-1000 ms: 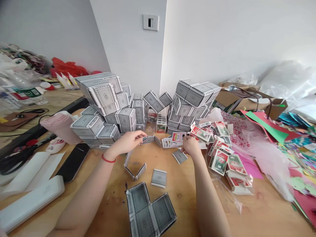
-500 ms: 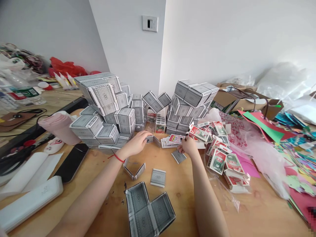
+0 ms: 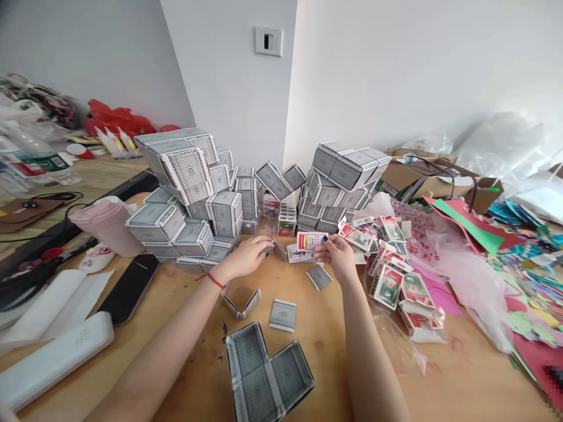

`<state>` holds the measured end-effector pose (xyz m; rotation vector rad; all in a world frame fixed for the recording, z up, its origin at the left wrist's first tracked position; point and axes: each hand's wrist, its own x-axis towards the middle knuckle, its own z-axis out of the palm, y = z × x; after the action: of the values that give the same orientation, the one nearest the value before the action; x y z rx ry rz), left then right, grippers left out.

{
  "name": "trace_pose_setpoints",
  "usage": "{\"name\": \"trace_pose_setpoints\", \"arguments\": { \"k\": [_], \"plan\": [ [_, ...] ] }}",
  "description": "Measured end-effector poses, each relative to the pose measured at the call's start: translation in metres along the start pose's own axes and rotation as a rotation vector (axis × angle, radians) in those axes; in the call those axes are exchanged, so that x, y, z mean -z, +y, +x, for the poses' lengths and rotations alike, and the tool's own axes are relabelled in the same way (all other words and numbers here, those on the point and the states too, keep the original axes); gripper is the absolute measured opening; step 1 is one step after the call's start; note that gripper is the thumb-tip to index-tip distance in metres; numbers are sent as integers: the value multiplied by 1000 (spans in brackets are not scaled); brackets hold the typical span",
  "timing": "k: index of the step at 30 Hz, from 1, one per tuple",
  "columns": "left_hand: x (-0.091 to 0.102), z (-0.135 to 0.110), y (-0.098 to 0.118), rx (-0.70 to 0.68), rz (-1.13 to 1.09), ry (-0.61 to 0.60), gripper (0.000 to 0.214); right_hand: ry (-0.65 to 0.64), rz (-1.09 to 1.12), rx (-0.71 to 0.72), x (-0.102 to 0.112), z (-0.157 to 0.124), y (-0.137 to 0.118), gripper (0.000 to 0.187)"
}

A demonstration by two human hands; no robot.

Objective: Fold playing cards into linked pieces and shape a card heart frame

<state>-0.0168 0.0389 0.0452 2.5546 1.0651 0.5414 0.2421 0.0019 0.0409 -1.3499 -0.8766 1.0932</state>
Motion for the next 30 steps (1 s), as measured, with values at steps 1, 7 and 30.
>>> {"name": "trace_pose_setpoints", "arguments": {
  "k": [1,7,30],
  "plan": [
    [0,0,0,6,1,-2,33,-24,79,9,-1,-3,0,27],
    [2,0,1,20,2,-3,34,37,152,30,-9,-24,21,31],
    [1,-2,0,20,38,0,42,155,-449,323,-24,-59,67,33]
  ]
}}
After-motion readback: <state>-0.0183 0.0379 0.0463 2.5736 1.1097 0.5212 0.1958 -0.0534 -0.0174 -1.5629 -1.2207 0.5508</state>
